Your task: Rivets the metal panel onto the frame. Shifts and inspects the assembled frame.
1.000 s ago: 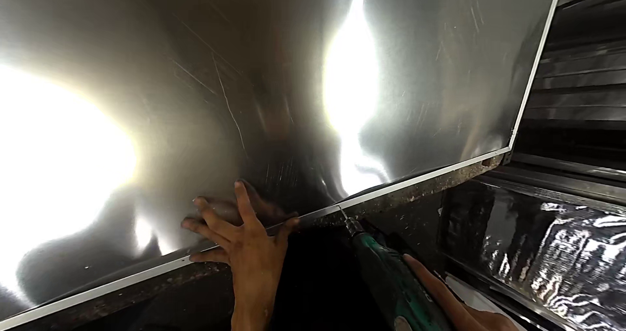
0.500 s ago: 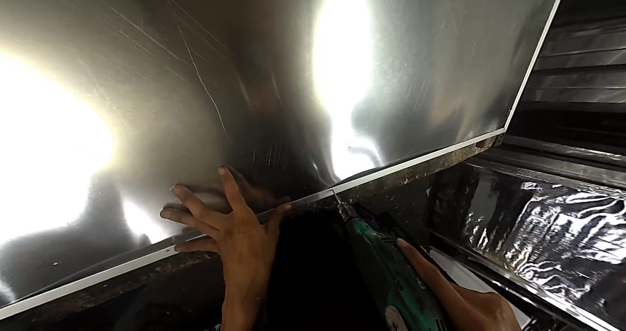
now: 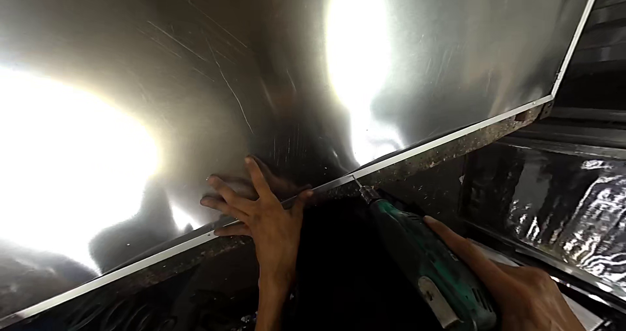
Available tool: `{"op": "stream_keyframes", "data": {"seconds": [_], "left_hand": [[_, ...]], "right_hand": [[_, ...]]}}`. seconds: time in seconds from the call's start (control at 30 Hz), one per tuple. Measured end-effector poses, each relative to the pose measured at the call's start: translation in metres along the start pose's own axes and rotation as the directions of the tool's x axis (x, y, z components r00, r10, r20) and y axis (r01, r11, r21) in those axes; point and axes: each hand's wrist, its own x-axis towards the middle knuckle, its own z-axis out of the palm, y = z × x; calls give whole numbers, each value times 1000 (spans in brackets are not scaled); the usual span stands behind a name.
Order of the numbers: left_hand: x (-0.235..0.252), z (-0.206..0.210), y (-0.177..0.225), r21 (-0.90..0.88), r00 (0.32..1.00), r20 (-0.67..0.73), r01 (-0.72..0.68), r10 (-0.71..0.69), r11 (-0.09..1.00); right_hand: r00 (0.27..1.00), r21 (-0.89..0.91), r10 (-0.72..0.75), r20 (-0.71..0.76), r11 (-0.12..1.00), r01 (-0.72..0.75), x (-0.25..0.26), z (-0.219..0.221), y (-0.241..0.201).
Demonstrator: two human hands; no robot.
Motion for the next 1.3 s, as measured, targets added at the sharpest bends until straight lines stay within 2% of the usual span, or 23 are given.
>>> {"op": "stream_keyframes", "data": {"seconds": [0.4, 0.57, 0.97, 1.3], "left_hand": [[1, 0, 3, 0, 1000, -25, -5, 5, 1000], [4, 1, 2, 16, 999, -26, -19, 19, 1000], [1, 0, 0, 26, 1000, -25, 0, 1, 1000], [-1, 2, -3, 59, 999, -39, -24, 26, 998]], "right_hand": [[990, -99, -90, -109, 992, 79, 1, 13, 10], [975, -128, -109, -194, 988, 85, 17, 34, 11], [983, -94, -85, -161, 993, 70, 22, 28, 7], [979, -57, -72, -189, 996, 62, 19, 34, 7]]}}
